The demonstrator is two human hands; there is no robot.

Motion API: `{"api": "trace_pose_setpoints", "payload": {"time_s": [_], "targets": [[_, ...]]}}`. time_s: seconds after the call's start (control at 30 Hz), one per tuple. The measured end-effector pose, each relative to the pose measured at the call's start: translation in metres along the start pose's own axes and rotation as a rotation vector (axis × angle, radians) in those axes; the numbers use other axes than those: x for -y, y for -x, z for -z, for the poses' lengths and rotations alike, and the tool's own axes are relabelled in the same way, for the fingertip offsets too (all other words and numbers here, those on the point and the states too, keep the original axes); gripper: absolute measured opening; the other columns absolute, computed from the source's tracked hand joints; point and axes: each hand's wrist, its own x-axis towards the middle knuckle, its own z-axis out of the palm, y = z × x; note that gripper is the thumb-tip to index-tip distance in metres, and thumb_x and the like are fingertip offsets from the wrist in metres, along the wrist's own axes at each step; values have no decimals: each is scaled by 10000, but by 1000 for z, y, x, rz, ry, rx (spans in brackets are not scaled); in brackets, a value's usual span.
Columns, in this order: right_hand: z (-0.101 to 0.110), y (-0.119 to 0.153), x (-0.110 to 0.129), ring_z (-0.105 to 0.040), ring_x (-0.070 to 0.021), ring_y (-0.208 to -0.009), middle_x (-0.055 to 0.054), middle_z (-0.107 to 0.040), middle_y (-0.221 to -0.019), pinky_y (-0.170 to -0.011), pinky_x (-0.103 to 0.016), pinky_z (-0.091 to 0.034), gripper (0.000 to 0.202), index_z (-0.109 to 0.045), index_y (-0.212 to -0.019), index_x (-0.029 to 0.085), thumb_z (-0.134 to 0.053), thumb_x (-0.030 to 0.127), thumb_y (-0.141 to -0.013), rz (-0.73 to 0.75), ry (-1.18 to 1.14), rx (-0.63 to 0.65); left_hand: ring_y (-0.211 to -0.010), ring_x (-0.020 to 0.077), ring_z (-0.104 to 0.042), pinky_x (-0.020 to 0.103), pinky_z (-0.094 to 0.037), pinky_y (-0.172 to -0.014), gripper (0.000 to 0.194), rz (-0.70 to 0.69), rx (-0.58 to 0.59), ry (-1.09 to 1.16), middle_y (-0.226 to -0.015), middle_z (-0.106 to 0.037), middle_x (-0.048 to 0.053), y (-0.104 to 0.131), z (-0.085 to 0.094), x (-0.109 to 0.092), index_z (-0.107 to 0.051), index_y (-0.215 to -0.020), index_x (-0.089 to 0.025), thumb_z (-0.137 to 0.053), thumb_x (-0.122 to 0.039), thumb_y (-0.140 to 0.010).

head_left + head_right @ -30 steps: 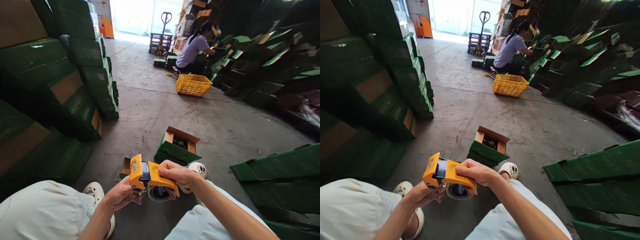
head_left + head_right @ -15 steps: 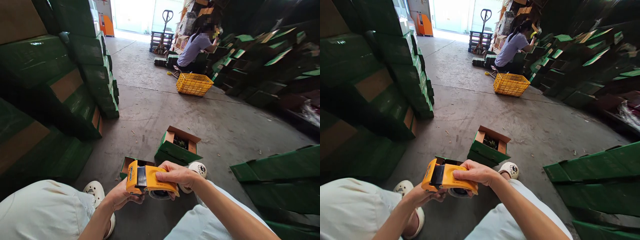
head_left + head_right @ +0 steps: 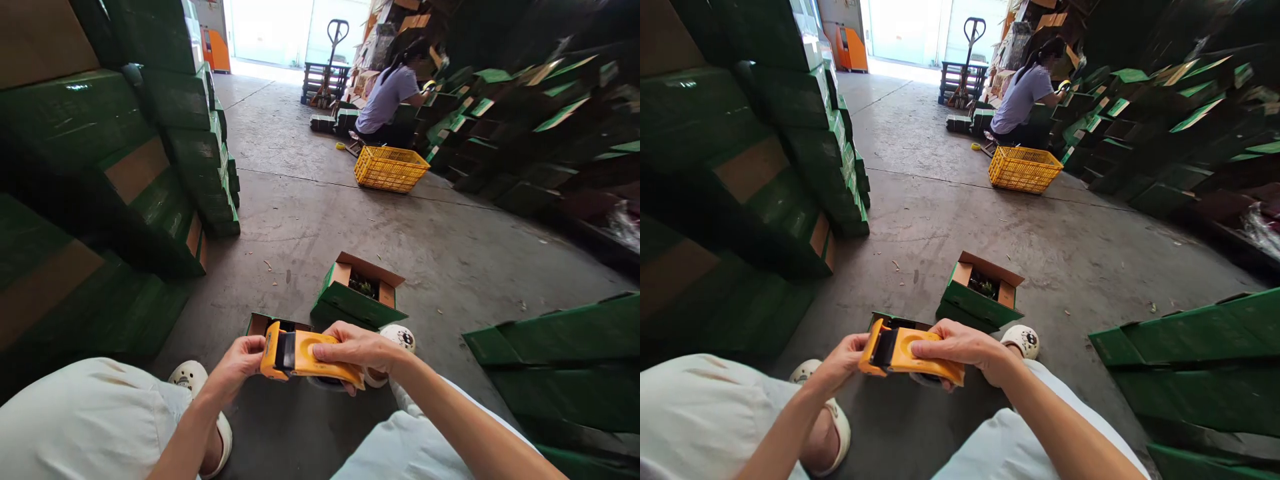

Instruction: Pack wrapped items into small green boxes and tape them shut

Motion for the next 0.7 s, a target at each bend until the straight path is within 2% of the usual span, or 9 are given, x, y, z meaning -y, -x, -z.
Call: {"api": "trace_pose_setpoints", "payload": {"time_s": [0.17, 0.3, 0.5, 0.7], "targets": [[12, 8, 4, -575, -94, -425, 26, -640, -597, -364, -173, -385, 549, -683, -789, 156, -783, 696, -775, -118, 161, 35, -720, 143, -641, 240, -467, -699, 476, -8, 41, -31, -853, -735, 79, -2, 7, -19, -762, -962, -104, -951, -433, -675], [10, 12, 8, -551, -89, -435, 24, -627, -600, -376, -180, -365, 566, -678, -786, 159, -776, 716, -766, -114, 198, 15, -680, 106, -599, 217, -438, -673, 520, -55, 7, -7, -785, -682, 14, -1, 3, -26, -699, -1076, -144, -950, -384, -689], [4, 15, 13, -493, -83, -436, 29, -611, -627, -387, -188, -347, 595, -652, -840, 178, -750, 758, -754, -123, 166, 35, -648, 108, -600, 211, -441, -642, 483, -150, -40, -120, -721, -643, -33, 2, -2, -35, -583, -1025, -191, -907, -390, -728], [19, 14, 10, -348, -62, -527, 48, -451, -615, -440, -201, -215, 661, -561, -699, 170, -677, 817, -772, -68, 408, -139, -657, 115, -616, 204, -431, -615, 392, -258, -161, -305, -720, -633, -55, 7, 6, -39, -546, -989, -213, -826, -382, -773]]}}
